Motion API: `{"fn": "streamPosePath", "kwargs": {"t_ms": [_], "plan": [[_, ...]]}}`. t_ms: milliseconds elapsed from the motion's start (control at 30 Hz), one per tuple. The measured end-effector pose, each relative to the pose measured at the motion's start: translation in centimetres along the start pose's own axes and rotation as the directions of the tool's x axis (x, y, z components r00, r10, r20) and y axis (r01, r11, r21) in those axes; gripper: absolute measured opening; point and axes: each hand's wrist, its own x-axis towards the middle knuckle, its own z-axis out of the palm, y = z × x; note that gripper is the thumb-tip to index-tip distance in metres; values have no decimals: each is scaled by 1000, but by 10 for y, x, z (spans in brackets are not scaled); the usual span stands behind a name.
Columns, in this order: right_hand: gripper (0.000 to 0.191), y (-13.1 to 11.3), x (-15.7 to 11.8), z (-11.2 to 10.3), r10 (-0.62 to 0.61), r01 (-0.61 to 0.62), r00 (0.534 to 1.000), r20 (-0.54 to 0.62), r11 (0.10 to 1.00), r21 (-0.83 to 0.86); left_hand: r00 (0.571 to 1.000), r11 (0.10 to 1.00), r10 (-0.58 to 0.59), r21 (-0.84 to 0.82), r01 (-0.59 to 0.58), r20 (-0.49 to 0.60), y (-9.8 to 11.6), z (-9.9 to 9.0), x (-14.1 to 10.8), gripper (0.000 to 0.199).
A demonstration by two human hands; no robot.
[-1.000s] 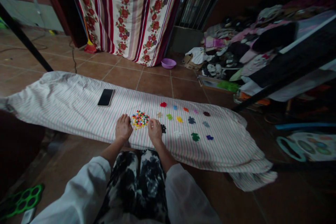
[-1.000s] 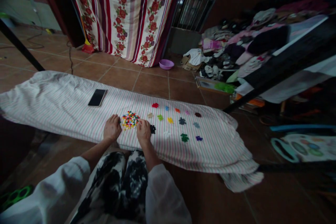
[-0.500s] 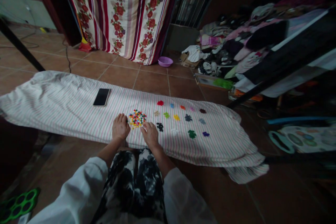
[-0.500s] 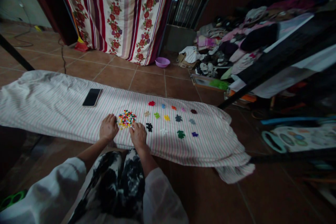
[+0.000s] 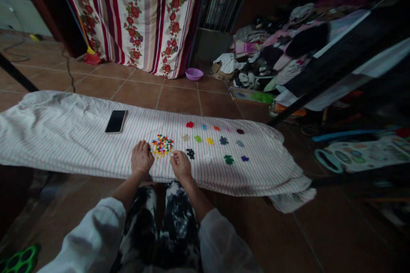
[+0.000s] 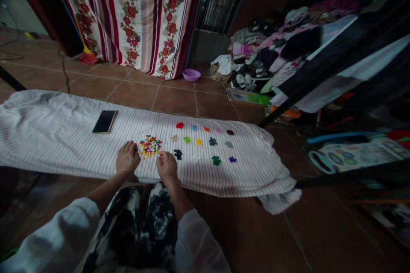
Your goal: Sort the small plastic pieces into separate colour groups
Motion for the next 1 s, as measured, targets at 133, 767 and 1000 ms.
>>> {"fn": "streamPosePath", "kwargs": {"t_ms": [133, 767, 1000], "plan": [[22, 14, -11, -22, 54, -53, 997, -55, 998, 12, 1000, 1000, -3, -11, 3, 11, -1, -1, 0, 35], [30, 109, -32, -97, 157, -220, 934, -322, 961, -169, 996, 999, -36, 4, 36, 79, 4, -8, 2, 35], [32, 110, -35, -97, 143, -202, 931, -337, 968, -150, 994, 999, -52, 2, 52, 94, 6, -10, 3, 35]]}}
